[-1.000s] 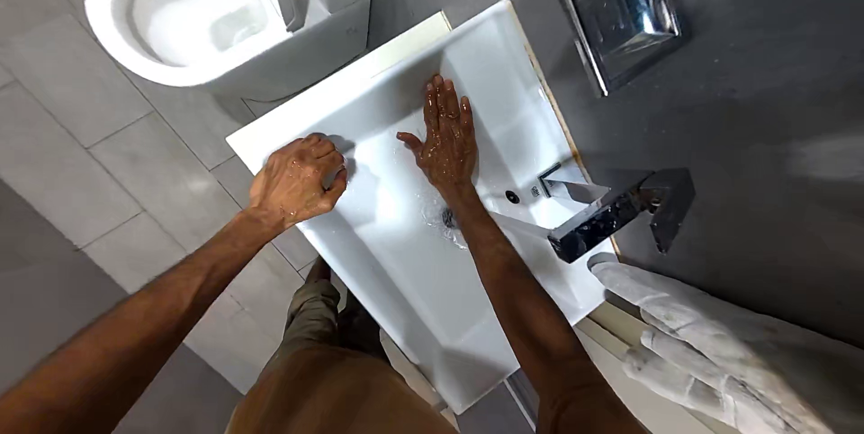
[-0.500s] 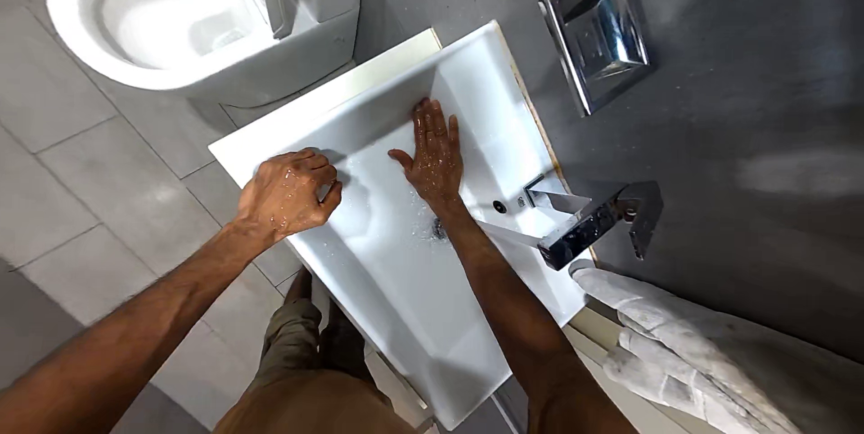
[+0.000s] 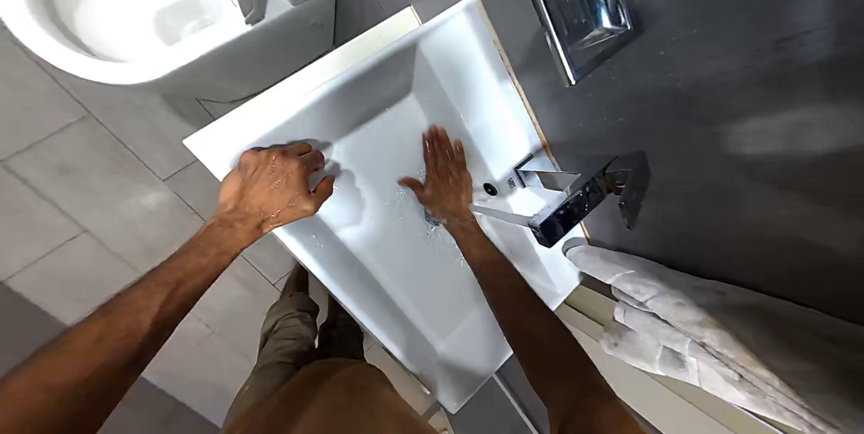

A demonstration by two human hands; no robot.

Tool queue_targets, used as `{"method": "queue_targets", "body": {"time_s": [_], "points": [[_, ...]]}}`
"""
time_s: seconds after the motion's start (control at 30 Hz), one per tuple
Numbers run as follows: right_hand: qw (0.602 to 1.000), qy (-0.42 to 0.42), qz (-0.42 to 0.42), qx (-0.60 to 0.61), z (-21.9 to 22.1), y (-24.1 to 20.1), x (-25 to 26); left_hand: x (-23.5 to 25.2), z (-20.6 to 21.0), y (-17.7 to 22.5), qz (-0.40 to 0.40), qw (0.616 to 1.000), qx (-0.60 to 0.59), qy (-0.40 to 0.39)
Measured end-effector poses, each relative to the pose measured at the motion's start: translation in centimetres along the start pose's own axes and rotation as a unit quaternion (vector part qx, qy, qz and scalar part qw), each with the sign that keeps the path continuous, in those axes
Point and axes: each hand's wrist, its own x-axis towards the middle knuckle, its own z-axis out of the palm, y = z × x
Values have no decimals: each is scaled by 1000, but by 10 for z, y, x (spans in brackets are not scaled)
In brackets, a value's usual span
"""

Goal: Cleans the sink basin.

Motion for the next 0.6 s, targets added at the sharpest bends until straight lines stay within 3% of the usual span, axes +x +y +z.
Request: {"method": "queue_targets", "body": {"time_s": [0.07,0.13,0.3,0.37,0.47,0.6], "points": [[999,45,-10,4,7,-13,55,2,-2,-4,3,1000,3,1],[999,48,-18,7,5,-10,50,-1,-2,0,2,1000,-12,-9],[996,-88,25,2,-20,42,-112,-5,1,1,14,1000,-6,4],[994,-96,37,-48,-20,48,-132,-8,1,3,16,1000,-5,19],[998,-59,31,-22,-10,26,-85,-8,0,5,7,1000,0,17],[998,64,8,13,8,-21,52,-11,1,2,0,1000,11,29]]}}
